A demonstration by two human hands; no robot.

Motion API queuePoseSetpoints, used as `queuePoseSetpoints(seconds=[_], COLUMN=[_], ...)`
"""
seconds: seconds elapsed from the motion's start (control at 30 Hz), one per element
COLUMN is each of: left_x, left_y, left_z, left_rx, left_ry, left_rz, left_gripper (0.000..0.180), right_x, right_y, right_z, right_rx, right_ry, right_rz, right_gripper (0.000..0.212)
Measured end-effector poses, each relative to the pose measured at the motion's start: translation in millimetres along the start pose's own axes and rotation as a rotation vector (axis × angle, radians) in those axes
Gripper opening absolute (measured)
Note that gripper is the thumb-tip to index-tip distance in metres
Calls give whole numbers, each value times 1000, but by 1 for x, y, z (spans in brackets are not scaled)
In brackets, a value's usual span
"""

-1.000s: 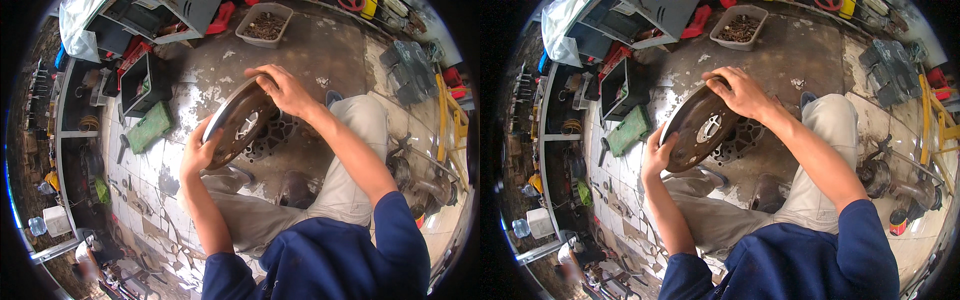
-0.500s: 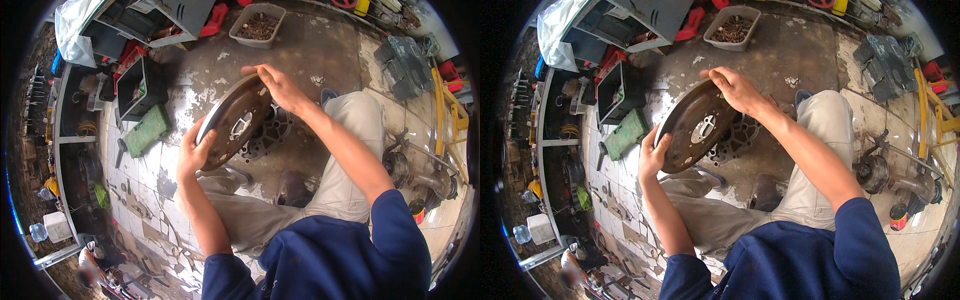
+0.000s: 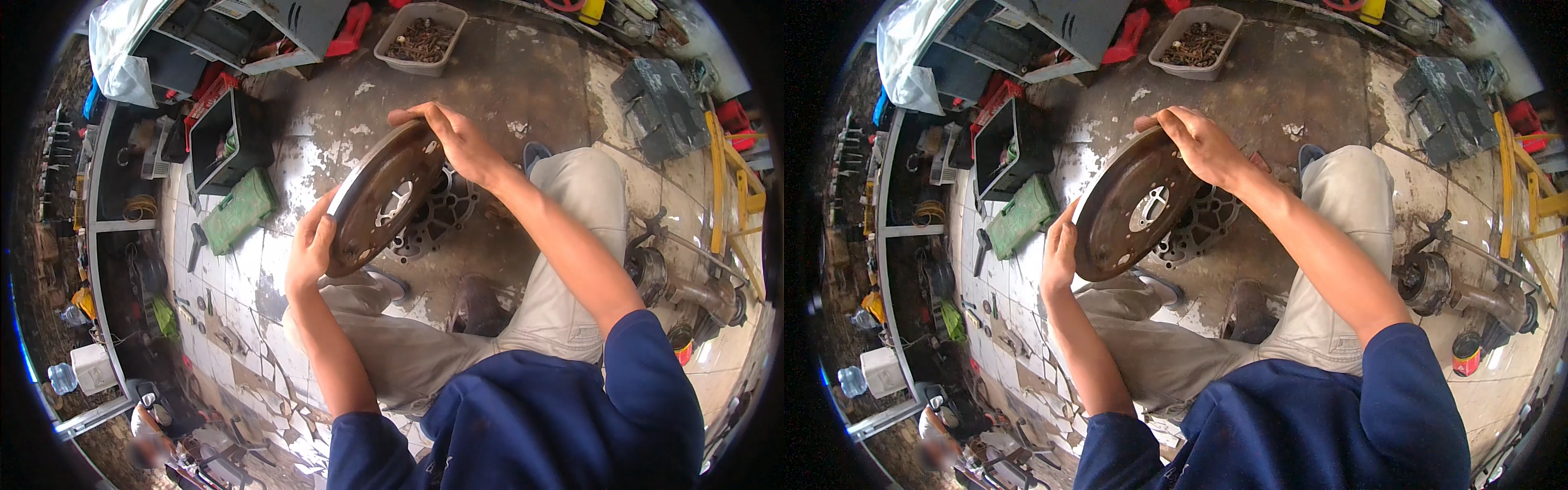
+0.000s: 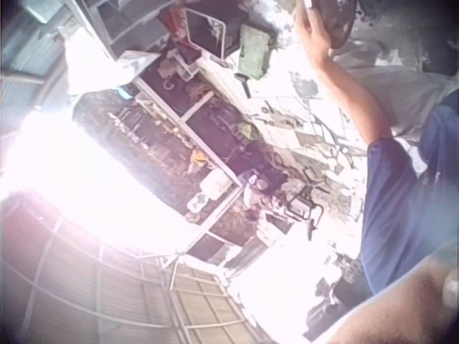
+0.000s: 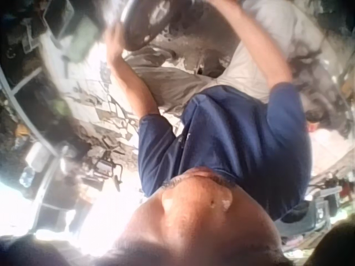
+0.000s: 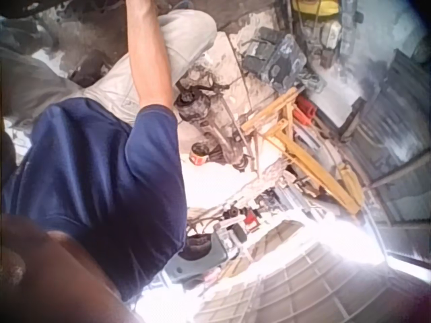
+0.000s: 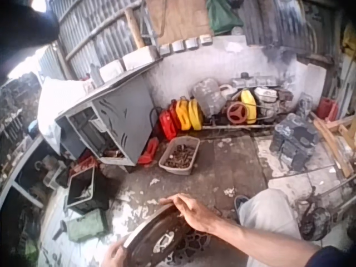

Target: The person sits on the floor and scrubs the surface of a brake drum with a small abrasive tool. The person rotates the drum to access different areas and continues scrubbing the inner and outer surfaces.

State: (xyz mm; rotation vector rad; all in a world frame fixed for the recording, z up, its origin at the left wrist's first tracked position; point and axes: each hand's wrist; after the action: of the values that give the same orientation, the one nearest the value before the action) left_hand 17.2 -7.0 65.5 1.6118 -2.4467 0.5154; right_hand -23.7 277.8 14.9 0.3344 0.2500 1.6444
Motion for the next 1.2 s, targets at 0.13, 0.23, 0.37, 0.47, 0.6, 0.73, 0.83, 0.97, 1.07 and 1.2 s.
queuePoseSetpoints(seconds=[0.13, 0.23, 0.37, 0.47, 0.6, 0.73, 0.83, 0.97, 1.07, 1.2], left_x=[3, 9, 16, 10, 9, 14, 18, 18, 20, 18], left_y=[1, 2, 3, 1, -3, 0, 1, -2, -2, -4], left_z=[6, 12, 22, 4, -3, 11, 20, 19, 14, 11], left_rx=[-82, -45, -58, -72, 55, -64, -40, -3, -3, -68], left_ry=[-32, -42, -111, -12, 25, -111, -70, -119, -97, 24], left_rz=[-30, -45, -45, -31, 9, 60, 61, 63, 85, 169], left_gripper=[64, 64, 61, 59, 61, 71, 79, 86, 93, 106], right_x=[1, 0, 0, -1, 0, -5, -4, -9, -6, -5], right_y=[2, 0, -1, -2, -1, -1, -1, -2, 2, 1], right_z=[-6, 0, 1, 6, 6, 19, 9, 14, 14, 23], right_rx=[-116, -48, -42, 71, -46, 123, 88, 255, 130, 253], right_ry=[-41, -120, -204, -220, -200, -197, -236, -242, -250, -256], right_rz=[-2, 39, 18, 15, 6, 25, -2, -17, -6, 57], right_gripper=[72, 68, 66, 66, 66, 66, 61, 58, 56, 59])
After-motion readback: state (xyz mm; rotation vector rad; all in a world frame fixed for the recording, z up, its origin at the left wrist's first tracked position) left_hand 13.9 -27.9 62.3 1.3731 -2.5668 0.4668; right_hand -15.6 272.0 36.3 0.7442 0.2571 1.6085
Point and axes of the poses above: each hand's wrist, its own y-axis towards the middle knuckle, its own x-axis out of the back of the hand, z = x × y, and after that the axes turned 7 degrees about x, right-handed
